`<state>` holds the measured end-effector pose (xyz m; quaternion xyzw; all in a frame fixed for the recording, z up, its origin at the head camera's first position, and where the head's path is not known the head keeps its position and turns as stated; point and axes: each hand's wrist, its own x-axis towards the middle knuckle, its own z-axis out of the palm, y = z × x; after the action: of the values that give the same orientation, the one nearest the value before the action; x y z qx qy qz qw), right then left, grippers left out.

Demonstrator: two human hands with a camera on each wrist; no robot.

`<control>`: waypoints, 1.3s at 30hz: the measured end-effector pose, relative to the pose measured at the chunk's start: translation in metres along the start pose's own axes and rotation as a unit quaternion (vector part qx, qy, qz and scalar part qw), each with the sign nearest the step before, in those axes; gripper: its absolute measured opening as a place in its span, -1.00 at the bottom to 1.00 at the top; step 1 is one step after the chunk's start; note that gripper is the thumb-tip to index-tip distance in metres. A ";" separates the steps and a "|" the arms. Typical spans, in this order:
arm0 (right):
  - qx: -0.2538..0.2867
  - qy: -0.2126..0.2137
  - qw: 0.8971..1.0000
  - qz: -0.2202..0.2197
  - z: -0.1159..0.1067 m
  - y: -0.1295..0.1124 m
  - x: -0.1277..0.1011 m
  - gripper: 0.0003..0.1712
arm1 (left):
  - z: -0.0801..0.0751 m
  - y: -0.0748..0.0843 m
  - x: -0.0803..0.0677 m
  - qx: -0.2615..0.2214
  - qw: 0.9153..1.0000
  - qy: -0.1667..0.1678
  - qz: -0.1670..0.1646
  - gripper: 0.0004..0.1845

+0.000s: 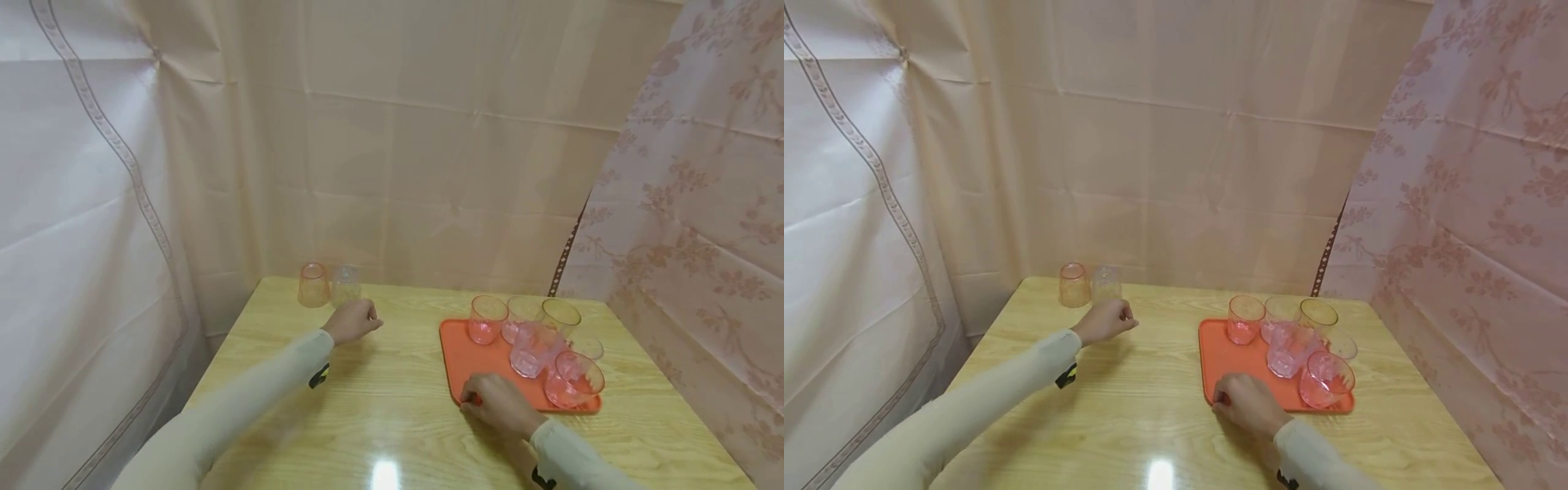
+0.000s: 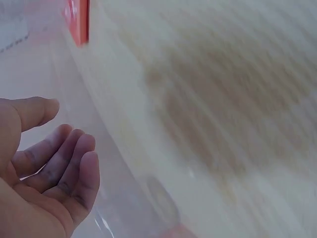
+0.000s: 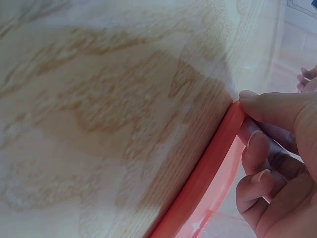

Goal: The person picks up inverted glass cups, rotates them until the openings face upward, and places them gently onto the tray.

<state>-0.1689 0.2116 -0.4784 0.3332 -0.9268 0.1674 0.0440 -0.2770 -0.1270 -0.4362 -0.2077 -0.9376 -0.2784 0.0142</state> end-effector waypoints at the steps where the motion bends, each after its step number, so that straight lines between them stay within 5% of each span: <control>1: 0.002 -0.001 1.000 0.002 0.000 0.000 0.000 -0.81 | -0.004 -0.005 0.000 -0.001 1.000 0.003 -0.004 -0.82; 8: 0.002 0.008 1.000 0.003 0.003 0.002 -0.001 -0.80 | -0.032 -0.037 0.001 -0.012 0.999 0.034 -0.002 -0.83; 16: 0.016 0.012 1.000 0.000 0.004 0.005 -0.001 -0.79 | -0.061 -0.061 0.008 0.048 0.996 0.079 0.022 -0.88; 26: 0.026 0.007 0.999 0.018 0.004 0.003 -0.002 -0.81 | -0.078 -0.086 0.010 0.054 0.994 0.090 -0.021 -0.81; 35: 0.026 0.006 0.999 0.022 0.006 0.004 -0.003 -0.80 | -0.093 -0.108 0.017 0.005 0.991 0.130 -0.041 -0.73; 39: 0.031 0.007 0.999 0.021 0.006 0.004 -0.003 -0.79 | -0.099 -0.117 0.022 -0.002 0.992 0.112 -0.051 -0.65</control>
<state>-0.1692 0.2145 -0.4860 0.3139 -0.9276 0.1994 0.0367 -0.3520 -0.2594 -0.4100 -0.1272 -0.9388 -0.3025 0.1045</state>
